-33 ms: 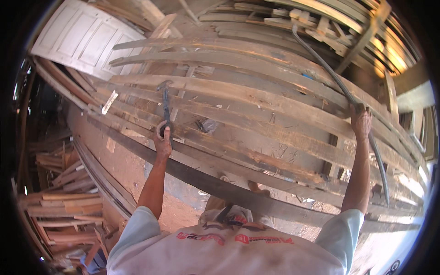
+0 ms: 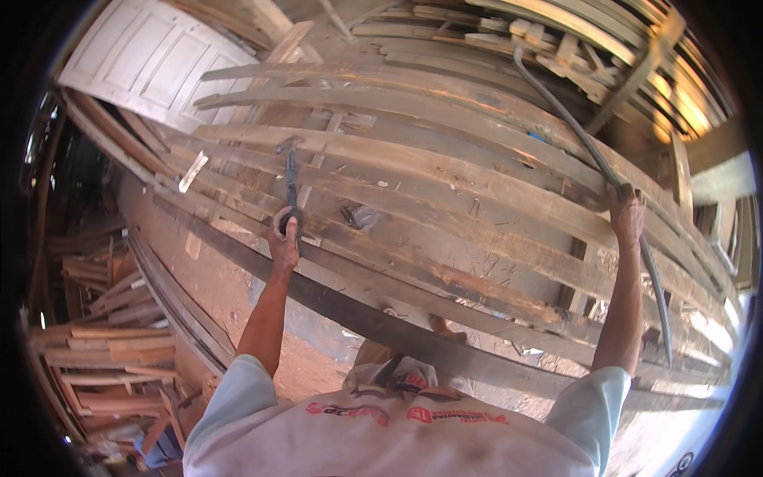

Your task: The person uses a hammer to strike and pry apart wooden planks and metal rods in a cluttered workshop. They repeatedly hit the wood, remove pieces, and place them aside while working on a large wooden frame.

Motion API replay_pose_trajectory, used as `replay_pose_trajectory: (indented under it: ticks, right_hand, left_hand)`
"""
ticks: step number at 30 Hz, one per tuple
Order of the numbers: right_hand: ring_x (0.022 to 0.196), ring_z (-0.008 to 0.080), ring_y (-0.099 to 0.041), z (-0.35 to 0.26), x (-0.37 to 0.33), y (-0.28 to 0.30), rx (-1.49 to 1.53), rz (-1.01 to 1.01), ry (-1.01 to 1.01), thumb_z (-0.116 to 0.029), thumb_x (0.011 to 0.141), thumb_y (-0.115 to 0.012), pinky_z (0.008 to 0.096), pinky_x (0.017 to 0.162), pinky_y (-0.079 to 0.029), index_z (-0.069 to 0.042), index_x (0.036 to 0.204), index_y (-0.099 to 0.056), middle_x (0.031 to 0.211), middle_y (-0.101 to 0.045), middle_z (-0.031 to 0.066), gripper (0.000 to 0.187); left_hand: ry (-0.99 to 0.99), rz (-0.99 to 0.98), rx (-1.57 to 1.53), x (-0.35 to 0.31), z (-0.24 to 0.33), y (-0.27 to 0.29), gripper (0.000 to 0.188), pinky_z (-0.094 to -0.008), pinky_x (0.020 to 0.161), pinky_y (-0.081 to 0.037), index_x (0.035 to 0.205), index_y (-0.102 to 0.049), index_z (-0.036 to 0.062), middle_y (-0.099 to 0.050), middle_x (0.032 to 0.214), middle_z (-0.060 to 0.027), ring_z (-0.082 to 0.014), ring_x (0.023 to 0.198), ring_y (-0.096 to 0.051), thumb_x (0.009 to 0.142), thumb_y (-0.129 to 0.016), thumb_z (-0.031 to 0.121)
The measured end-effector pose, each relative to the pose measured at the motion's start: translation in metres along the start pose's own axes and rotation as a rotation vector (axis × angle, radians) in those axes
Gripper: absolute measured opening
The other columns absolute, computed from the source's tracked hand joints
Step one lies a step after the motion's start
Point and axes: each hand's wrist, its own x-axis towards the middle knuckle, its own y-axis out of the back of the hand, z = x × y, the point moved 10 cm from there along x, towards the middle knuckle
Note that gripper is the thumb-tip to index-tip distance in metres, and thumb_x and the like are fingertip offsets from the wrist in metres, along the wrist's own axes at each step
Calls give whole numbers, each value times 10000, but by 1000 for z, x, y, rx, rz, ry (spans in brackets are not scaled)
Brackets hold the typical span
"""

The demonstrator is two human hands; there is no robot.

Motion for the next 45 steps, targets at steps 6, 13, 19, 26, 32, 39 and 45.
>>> replay_pose_trajectory:
  ticks: [6,13,19,26,32,39,45]
  right_hand:
    - [1065,525,-606,-6,23,-9,-22,147,140,-440,1020,-592,566,897,-512,-20,1131,-614,1129,-642,337,436]
    - [1019,509,-620,11,14,-22,17,11,152,-450,1039,-553,594,834,-519,-73,1152,-610,1178,-627,272,397]
    - [886,441,-691,-87,-76,23,-10,98,304,-422,987,-651,530,728,-567,-39,1095,-662,1079,-677,196,399]
    - [960,319,-646,-156,-146,60,196,136,349,-256,869,-797,466,832,-524,-85,1015,-702,1056,-656,99,243]
    - [955,355,-633,-147,-141,48,324,133,275,-128,901,-759,476,831,-510,-40,941,-698,1035,-660,133,114]
    - [1068,398,-650,-181,-200,89,381,88,153,-104,953,-726,482,932,-518,36,1188,-661,1164,-653,243,282]
    - [885,362,-677,-280,-346,55,541,-394,482,-147,839,-827,456,731,-573,-10,1213,-640,1115,-659,195,440]
  left_hand:
    - [-7,10,2,10,18,-9,367,-368,953,-501,1266,-650,37,-675,1158,-133,-248,1064,-644,994,-662,283]
    - [-25,25,-3,16,1,-15,344,-360,919,-516,1261,-651,39,-684,1112,-114,-219,1015,-654,987,-658,248]
    - [26,15,-68,9,4,-13,343,-352,913,-518,1274,-632,20,-678,1129,-98,-203,1003,-647,1003,-635,229]
    - [36,-9,-1,16,11,-17,349,-343,919,-509,1306,-607,21,-664,1130,-85,-187,1009,-628,1005,-635,196]
    - [-27,47,-75,16,-17,-12,330,-349,885,-514,1273,-628,25,-667,1091,-82,-183,974,-625,1010,-640,222]
    - [-133,122,102,15,35,-9,323,-400,820,-537,1220,-659,74,-708,946,-151,-274,897,-690,983,-661,294]
    - [-58,162,72,0,29,6,383,-414,887,-544,1252,-643,79,-707,1070,-181,-351,967,-695,952,-677,314]
